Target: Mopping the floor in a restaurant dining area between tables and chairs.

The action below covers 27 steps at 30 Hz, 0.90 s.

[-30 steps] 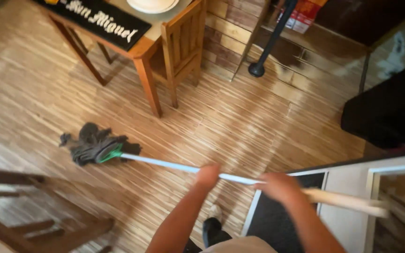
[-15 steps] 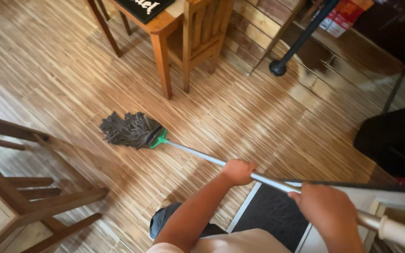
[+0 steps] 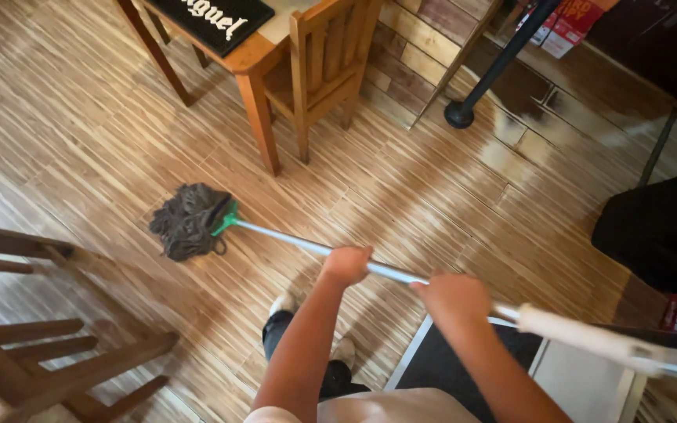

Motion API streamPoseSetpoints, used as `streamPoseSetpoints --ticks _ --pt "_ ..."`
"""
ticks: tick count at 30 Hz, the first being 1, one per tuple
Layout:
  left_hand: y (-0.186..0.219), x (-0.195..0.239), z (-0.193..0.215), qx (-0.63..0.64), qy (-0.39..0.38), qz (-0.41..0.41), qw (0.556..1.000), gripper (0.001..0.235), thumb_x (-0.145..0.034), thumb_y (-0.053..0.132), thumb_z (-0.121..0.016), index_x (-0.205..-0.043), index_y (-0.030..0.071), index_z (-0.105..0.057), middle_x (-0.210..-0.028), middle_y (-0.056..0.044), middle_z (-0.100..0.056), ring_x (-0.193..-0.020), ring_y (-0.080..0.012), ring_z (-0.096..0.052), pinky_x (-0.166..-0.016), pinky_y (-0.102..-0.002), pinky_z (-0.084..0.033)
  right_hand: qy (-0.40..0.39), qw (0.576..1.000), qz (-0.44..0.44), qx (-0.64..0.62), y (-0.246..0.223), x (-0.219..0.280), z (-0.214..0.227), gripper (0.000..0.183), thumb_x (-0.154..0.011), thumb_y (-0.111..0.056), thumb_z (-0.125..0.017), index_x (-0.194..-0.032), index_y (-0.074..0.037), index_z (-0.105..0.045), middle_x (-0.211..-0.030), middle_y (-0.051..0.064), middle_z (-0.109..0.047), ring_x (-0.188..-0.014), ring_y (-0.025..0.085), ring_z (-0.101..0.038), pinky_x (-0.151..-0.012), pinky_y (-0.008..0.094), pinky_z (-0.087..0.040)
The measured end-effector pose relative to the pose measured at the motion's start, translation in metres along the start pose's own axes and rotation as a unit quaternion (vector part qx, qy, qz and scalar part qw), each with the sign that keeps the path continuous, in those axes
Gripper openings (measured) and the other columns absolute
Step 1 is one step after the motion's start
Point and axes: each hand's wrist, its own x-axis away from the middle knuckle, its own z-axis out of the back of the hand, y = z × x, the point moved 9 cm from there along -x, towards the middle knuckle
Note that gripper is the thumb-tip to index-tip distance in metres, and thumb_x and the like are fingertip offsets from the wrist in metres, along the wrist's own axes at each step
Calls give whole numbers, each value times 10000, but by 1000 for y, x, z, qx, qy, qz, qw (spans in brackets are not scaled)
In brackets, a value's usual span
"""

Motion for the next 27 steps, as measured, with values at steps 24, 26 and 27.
streamPoseSetpoints --ticks 24,26,27 --pt "-498 -19 229 -85 48 365 926 302 -888 328 -691 -1174 230 -704 -1354 -59 -635 -1360 -347 -519 -1182 -603 -293 39 977 207 -35 -445 -318 19 168 -939 -131 -528 -1020 -44 -646 -811 154 -750 -752 327 -761 -630 459 -597" --pt "-512 -25 250 -82 39 362 928 305 -890 337 -695 -1170 218 -704 -1344 -65 -640 -1346 -345 -534 -1174 -584 -315 44 975 213 -38 -458 -343 24 173 -926 -121 -534 -1022 -30 -645 -812 163 -744 -746 336 -760 -615 464 -596" --pt "-514 -26 254 -77 25 358 930 309 -891 347 -699 -1167 206 -704 -1334 -70 -644 -1332 -343 -549 -1167 -564 -337 44 974 217 -39 -461 -350 23 179 -914 -111 -540 -1025 -17 -644 -812 172 -738 -740 345 -760 -600 469 -595"
